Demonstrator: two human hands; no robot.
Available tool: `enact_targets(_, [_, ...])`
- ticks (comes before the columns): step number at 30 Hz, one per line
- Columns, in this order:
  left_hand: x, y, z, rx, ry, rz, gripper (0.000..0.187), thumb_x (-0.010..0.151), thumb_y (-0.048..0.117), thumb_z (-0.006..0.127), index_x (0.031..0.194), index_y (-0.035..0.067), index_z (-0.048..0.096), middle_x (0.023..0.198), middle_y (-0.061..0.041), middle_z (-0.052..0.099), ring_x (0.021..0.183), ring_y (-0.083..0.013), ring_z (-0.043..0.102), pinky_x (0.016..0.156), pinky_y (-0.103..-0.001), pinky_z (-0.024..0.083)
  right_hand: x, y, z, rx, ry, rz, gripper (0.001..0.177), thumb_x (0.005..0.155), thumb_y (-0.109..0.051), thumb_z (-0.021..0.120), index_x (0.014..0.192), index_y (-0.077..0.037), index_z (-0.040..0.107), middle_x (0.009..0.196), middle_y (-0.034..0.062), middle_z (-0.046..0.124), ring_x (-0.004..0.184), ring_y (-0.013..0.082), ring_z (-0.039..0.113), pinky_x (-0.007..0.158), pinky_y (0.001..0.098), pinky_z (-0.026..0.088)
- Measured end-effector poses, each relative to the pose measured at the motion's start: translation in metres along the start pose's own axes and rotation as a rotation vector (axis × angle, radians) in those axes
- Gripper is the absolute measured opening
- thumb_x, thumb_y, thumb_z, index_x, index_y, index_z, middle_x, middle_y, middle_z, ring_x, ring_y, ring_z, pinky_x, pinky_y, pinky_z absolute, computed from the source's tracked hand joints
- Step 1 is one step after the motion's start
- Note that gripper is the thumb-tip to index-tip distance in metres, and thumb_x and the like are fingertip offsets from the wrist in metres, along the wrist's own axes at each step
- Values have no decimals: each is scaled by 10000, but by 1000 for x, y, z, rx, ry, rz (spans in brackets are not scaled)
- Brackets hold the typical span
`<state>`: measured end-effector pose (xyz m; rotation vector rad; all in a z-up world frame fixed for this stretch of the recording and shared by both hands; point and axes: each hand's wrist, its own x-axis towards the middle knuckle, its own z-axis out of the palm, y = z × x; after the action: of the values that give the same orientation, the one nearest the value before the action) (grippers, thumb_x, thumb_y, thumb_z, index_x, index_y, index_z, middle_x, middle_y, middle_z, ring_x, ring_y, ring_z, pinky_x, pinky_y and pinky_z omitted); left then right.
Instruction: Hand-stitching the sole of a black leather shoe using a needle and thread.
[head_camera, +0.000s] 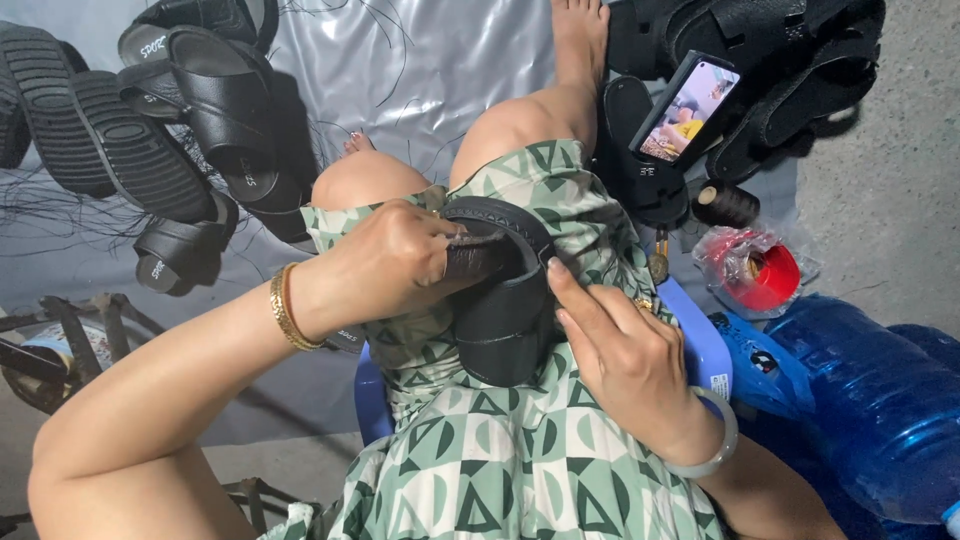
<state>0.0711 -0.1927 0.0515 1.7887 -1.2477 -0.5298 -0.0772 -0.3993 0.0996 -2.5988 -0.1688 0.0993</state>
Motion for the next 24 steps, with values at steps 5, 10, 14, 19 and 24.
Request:
enact_targets(5, [8,-1,2,-11,5,47,265,833,109,689,664,51,494,560,-51,490,446,-207,467,392,-312,356,2,-1,5,45,15,-16,514,877,-20,665,1328,-115,438,875,49,553,653,184,537,604,327,481])
enact_targets(10, [15,10,-18,-24,-169,-124,258,698,80,676,510,12,513,421,-82,491,396,-276,535,376,-328,404,9,0,-1,215,140,34,355,784,-89,659,1125,-187,662,745,-28,620,541,135,592,480,252,478])
enact_targets(14, [9,5,-16,-69,-148,-232,248,718,50,669,523,-28,537,436,-127,517,405,-291,552,388,-311,421,1,24,-44,-140,-136,40,393,846,-109,545,1203,-259,617,629,25,564,415,125,496,380,263,413])
enact_targets(19, [12,8,-13,-111,-71,-307,236,722,46,680,544,-59,566,446,-158,529,401,-318,551,383,-325,415,-20,64,-72,-784,-204,101,469,937,-300,477,1380,-435,546,711,-65,515,547,139,579,530,298,511])
enact_targets(24, [-12,-6,-19,305,166,-106,178,770,51,694,611,50,613,566,-65,588,510,-247,595,453,-289,459,-2,36,-48,132,-329,121,106,800,-230,566,717,-182,611,627,-9,599,578,242,620,475,361,492])
